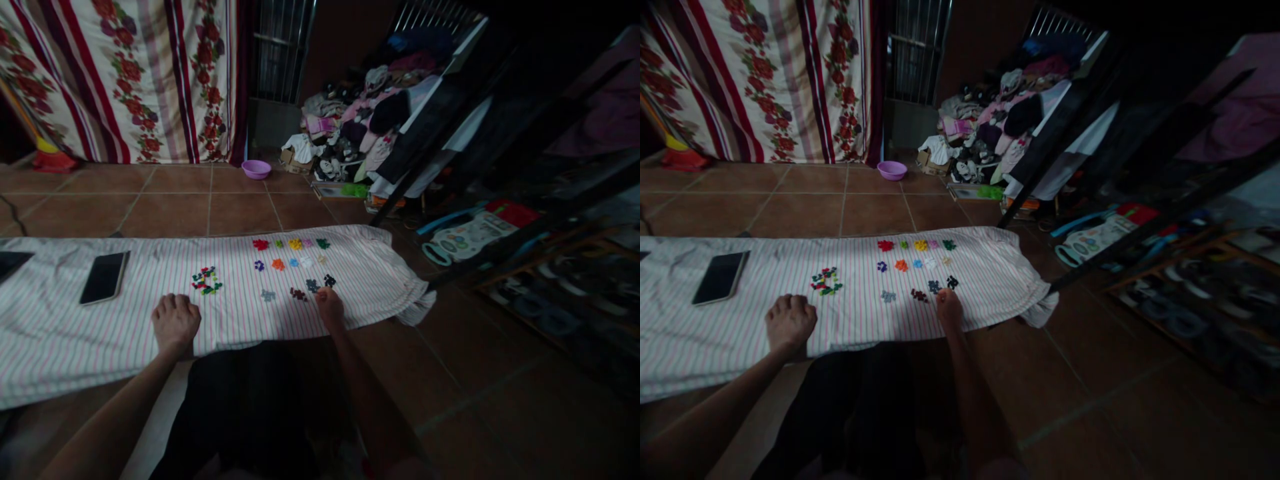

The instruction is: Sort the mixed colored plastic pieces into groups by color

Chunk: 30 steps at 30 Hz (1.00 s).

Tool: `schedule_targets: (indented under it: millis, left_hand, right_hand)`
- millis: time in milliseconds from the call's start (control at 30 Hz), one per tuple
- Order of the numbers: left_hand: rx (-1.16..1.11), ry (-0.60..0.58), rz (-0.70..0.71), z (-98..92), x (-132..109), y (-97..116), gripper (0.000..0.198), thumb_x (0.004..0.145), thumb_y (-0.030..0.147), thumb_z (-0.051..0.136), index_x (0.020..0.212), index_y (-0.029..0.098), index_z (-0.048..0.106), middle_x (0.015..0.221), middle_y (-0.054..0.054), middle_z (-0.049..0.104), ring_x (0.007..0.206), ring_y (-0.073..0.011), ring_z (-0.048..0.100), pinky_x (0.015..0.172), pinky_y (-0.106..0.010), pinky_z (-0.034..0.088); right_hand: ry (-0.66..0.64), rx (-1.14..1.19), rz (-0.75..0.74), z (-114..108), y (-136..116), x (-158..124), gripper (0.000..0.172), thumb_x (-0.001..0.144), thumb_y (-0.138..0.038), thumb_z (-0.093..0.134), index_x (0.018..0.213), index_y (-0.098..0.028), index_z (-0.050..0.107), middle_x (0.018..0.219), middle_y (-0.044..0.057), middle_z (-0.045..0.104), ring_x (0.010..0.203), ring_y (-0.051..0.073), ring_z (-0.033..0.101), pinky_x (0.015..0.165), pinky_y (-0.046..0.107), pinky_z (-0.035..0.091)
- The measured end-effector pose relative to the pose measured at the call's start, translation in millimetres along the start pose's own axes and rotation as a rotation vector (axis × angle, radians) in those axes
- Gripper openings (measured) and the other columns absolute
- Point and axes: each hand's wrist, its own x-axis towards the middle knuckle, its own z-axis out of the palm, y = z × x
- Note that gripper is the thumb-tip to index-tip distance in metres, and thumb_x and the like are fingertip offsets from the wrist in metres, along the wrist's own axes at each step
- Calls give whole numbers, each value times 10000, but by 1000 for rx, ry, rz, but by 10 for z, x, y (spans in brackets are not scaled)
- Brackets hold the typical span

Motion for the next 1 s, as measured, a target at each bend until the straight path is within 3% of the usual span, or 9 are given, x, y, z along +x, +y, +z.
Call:
schedule_targets:
  millis: [133, 267, 400, 700, 1000]
  left_hand:
    - [25, -16, -4, -11, 7, 5, 329, 873, 305, 329, 972, 121, 583, 1028, -143, 559, 1035, -273, 503, 858, -388, 350]
    - [24, -25, -7, -17, 15, 11, 320, 870, 301, 332, 973, 124, 579, 1034, -140, 560, 1034, -268, 502, 855, -385, 352]
    - [10, -19, -5, -12, 13, 9, 323, 875, 302, 325, 978, 128, 576, 1039, -140, 559, 1050, -272, 498, 864, -387, 349]
    - [6, -2, -3, 23, 14, -5, 312, 875, 296, 335, 965, 127, 581, 1047, -144, 558, 1043, -275, 502, 870, -391, 346]
    - [-19, -7, -4, 13, 15, -4, 315, 873, 290, 338, 982, 119, 579, 1083, -161, 551, 1081, -286, 491, 875, -400, 345]
  right_hand:
    - [81, 37, -24, 51, 111, -9, 176, 818, -270, 473, 833, -181, 623, 819, 83, 663, 772, 199, 599, 709, 292, 446]
    - [166, 159, -77, 119, 193, -39, 243, 829, -365, 505, 928, -171, 611, 877, 98, 648, 733, 197, 598, 713, 331, 489]
    - [121, 165, -101, 171, 189, -1, 295, 793, -384, 560, 978, -159, 609, 881, 100, 638, 756, 212, 606, 721, 353, 506]
    - [100, 77, -112, 168, -21, 147, 243, 740, -212, 491, 922, -162, 645, 846, 98, 641, 800, 223, 579, 735, 332, 482]
    - [100, 168, -102, 105, 57, 92, 251, 748, -296, 511, 923, -170, 639, 859, 92, 656, 753, 210, 596, 739, 348, 502]
